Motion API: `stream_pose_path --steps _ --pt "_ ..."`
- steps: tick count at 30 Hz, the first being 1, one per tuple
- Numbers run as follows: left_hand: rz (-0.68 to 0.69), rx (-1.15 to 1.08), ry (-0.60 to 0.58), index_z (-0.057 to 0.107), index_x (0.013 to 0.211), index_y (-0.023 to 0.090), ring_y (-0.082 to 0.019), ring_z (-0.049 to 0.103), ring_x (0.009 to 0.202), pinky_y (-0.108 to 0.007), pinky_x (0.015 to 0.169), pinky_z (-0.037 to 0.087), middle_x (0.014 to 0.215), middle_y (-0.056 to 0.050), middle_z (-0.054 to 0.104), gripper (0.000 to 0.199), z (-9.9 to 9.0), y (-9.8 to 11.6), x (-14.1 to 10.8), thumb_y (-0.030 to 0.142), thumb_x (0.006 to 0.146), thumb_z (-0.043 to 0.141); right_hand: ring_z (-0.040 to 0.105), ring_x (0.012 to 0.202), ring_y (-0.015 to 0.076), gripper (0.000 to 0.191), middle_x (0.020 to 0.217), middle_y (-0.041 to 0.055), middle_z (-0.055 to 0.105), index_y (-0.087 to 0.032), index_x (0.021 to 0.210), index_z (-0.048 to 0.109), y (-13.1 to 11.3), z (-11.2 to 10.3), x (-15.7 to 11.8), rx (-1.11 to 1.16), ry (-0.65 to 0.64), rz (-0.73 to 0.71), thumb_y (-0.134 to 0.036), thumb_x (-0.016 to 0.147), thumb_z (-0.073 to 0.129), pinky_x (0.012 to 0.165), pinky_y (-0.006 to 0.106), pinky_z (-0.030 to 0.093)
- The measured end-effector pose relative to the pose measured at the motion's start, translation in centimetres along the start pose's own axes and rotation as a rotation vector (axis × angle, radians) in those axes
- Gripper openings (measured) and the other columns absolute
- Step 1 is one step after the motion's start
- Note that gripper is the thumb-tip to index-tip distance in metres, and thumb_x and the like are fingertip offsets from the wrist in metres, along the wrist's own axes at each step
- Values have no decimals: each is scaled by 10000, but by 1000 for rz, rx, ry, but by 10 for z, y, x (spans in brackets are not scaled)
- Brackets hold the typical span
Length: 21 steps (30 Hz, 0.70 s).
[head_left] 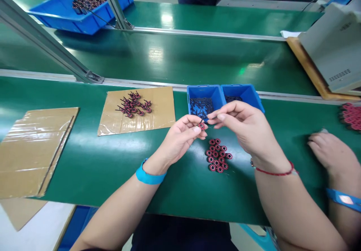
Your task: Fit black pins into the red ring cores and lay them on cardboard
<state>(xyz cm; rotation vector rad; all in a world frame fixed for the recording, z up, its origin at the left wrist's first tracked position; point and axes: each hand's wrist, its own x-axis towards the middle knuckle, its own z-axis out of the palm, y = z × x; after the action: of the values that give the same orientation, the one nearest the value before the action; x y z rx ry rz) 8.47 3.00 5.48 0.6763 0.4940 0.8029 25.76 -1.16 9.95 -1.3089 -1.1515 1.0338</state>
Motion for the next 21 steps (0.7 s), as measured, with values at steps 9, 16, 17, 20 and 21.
stream_pose_path --steps 9,16,17,20,21 --pt "7 16 -1 680 883 159 -124 664 673 -252 667 530 798 -24 691 217 -1 -2 0 200 720 816 738 785 171 78 853 36 760 -211 793 663 -14 4 -8 -36 36 -30 -239 851 706 787 353 631" --pt "4 18 -30 670 892 160 -110 669 680 -235 672 535 808 -14 697 212 -2 -3 1 202 737 809 736 801 166 61 868 31 760 -201 809 667 -13 4 -8 -76 34 -61 -188 869 669 783 340 618" --pt "2 14 -35 669 894 160 -107 670 679 -230 671 537 804 -9 696 216 -2 -3 1 201 736 811 734 810 170 56 871 33 758 -195 814 670 -12 3 -9 -96 26 -66 -189 869 670 784 343 615" --pt "-6 5 -39 663 896 160 -101 674 680 -222 673 541 819 -7 704 222 -3 -4 0 204 737 812 727 885 183 35 946 40 758 -193 902 691 -9 3 -9 -155 -3 -75 -203 869 684 836 363 601" --pt "-10 5 -35 661 899 159 -100 676 683 -221 677 542 827 -10 708 223 -3 -3 1 205 740 810 722 926 186 88 994 42 756 -200 959 691 -7 3 -9 -163 -5 -85 -210 871 687 866 371 595"
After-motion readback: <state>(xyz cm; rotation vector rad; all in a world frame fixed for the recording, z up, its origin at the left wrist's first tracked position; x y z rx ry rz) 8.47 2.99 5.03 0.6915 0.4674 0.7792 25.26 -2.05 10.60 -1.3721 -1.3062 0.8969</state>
